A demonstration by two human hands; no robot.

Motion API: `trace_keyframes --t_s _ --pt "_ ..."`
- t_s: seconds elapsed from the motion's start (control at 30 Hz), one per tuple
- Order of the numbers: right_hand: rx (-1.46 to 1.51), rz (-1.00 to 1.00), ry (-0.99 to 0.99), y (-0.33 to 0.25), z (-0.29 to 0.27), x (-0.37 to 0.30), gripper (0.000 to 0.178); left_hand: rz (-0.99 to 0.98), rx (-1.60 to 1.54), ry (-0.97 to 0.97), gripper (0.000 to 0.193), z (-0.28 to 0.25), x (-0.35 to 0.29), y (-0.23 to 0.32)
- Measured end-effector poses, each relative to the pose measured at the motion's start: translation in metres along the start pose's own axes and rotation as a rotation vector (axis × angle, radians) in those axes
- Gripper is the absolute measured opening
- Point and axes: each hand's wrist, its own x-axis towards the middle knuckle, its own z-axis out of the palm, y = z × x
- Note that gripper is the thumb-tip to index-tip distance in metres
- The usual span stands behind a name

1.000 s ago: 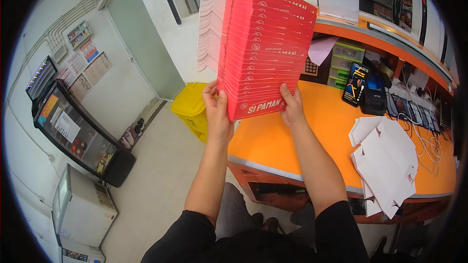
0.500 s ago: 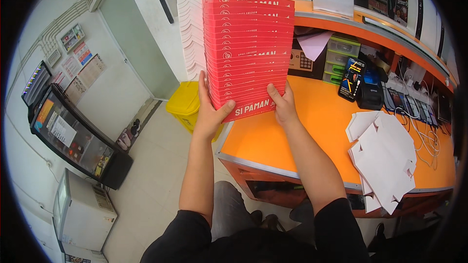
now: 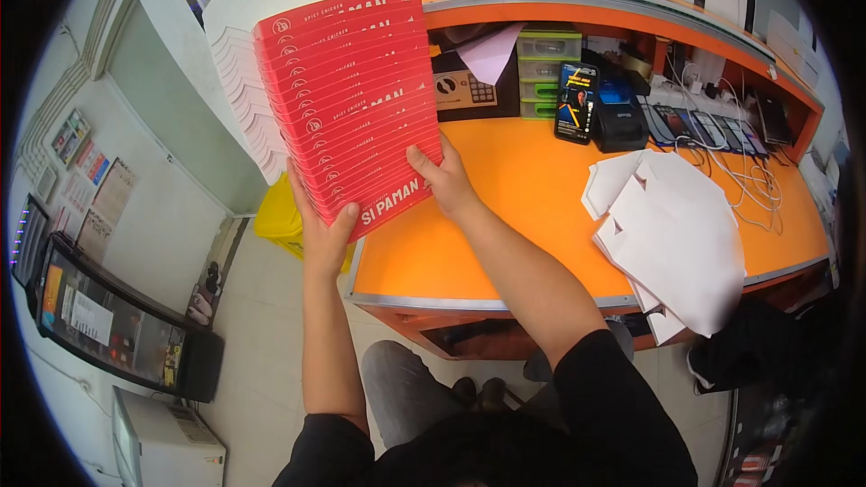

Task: The person adjusts a stack of assembled food boxes on a counter, takes flat paper carton cutouts, and folds them into boxes by hand.

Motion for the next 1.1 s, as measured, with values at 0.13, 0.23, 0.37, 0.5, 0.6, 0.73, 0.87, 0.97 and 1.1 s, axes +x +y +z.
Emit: trace_keyframes --t_s 0.13,0.23,0.37,0.5,0.6,0.73,0.87,0.97,1.1 --pt "-0.006 -0.007 0.024 0.003 0.0 -0.002 0.061 0.006 0.022 -0.012 0.13 0.003 0.001 0.001" --pt "0.007 -0.023 0.07 0.003 0.003 -0.005 0.061 0.062 0.142 -0.013 0.131 -0.006 0.006 -0.009" --pt "0.007 -0.01 0.055 0.002 0.0 -0.004 0.059 0.055 0.162 -0.017 0.131 -0.004 0.006 -0.006" --pt "-0.071 -0.055 0.031 0.003 0.003 -0.001 0.058 0.045 0.029 0.012 0.127 -0.001 0.002 -0.006" --pt "-0.135 -0.095 0.017 0.004 0.006 0.001 0.06 0.074 -0.012 0.063 0.118 -0.004 0.002 -0.022" --pt "-0.126 -0.079 0.037 0.008 0.0 0.0 0.062 0.07 -0.081 0.078 0.106 0.002 0.004 -0.022" --pt "-0.088 -0.054 0.067 0.008 -0.001 -0.001 0.063 0.018 -0.081 0.018 0.113 -0.002 0.005 -0.019" --pt "-0.108 -0.073 0.071 0.01 -0.004 0.0 0.062 0.021 -0.108 -0.012 0.115 0.001 0.005 -0.018" --pt "-0.09 -0.046 0.077 0.008 -0.003 -0.001 0.062 -0.005 -0.138 -0.048 0.119 -0.001 0.005 -0.017"
